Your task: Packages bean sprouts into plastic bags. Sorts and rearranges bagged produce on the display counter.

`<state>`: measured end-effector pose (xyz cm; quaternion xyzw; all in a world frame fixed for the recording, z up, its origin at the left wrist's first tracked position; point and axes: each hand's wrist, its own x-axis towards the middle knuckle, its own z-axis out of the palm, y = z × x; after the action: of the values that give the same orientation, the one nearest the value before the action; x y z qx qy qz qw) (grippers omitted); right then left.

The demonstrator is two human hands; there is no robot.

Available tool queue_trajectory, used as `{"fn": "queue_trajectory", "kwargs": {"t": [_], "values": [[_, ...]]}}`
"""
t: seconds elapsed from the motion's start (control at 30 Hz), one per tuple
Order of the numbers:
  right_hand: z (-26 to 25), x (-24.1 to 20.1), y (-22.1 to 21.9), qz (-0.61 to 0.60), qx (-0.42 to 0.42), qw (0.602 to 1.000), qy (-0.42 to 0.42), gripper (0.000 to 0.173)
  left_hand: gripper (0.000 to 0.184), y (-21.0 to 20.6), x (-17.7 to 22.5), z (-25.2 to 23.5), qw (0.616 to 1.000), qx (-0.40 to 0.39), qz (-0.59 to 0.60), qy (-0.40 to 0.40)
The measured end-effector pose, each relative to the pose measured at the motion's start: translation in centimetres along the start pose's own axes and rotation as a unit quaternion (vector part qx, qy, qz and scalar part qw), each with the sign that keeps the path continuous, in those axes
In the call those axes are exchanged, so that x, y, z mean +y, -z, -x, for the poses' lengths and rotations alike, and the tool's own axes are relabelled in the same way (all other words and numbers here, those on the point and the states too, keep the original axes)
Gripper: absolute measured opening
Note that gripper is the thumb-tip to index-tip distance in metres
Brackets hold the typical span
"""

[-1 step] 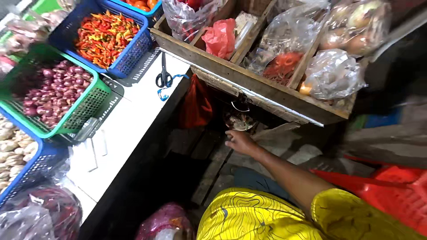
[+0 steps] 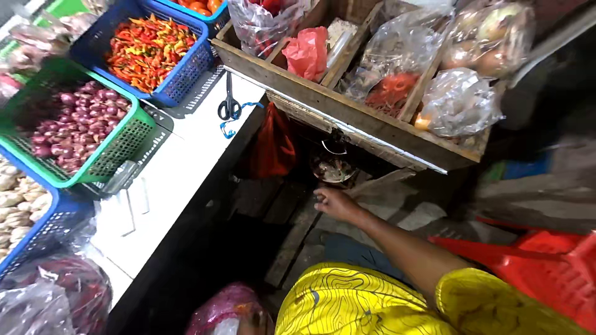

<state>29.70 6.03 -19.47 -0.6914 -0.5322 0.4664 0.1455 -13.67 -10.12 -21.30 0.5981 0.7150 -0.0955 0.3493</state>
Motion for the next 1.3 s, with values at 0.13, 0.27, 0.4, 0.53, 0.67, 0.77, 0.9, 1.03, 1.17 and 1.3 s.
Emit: {"fn": "queue_trajectory", "kwargs": {"t": [0.13, 0.27, 0.4, 0.53, 0.67, 0.77, 0.9, 1.03, 1.17, 1.3], "values": [[8.3, -1.1, -3.7, -0.036, -0.076, 0.996, 0.016, 0.052, 0.026, 2.1, 5.8, -1.8, 0.991, 0.004, -0.011, -0.133], [15.1, -3.1, -5.2, -0.074, -0.101, 0.981, 0.145, 0.094, 0.016, 2.9, 13.6, 0.4, 0.934, -0.024, 0.116, -0.338], [19.3, -3.0, -4.2, -0.055, -0.064, 0.965, 0.249, 0.076, 0.011, 3.1, 19.5, 3.6, 0.867, -0.108, 0.180, -0.453], [22.5, -0.2, -1.4, -0.046, -0.007, 0.978, 0.203, 0.039, 0.009, 3.8, 23.8, 5.4, 0.863, -0.133, 0.150, -0.463], [26.8, 5.2, 2.6, -0.104, 0.095, 0.979, 0.149, 0.022, 0.014, 2.3, 30.6, 6.7, 0.863, -0.130, 0.097, -0.478], [30.2, 10.7, 7.0, -0.138, 0.209, 0.962, 0.106, 0.020, 0.014, -1.2, 37.6, 7.6, 0.848, -0.179, 0.132, -0.481], [35.5, 18.6, 14.1, -0.108, 0.319, 0.940, 0.054, 0.022, 0.014, -7.7, 47.9, 10.3, 0.790, -0.243, 0.265, -0.496], [39.8, 24.7, 21.3, -0.140, 0.371, 0.918, 0.029, 0.028, 0.017, -12.5, 57.5, 13.6, 0.760, -0.264, 0.295, -0.515], [41.5, 28.5, 27.7, -0.240, 0.441, 0.862, 0.065, 0.025, 0.029, -15.8, 65.1, 16.0, 0.776, -0.233, 0.266, -0.523], [40.7, 31.8, 32.7, -0.322, 0.481, 0.814, 0.044, 0.018, 0.019, -18.5, 71.5, 16.2, 0.778, -0.220, 0.235, -0.540]]}}
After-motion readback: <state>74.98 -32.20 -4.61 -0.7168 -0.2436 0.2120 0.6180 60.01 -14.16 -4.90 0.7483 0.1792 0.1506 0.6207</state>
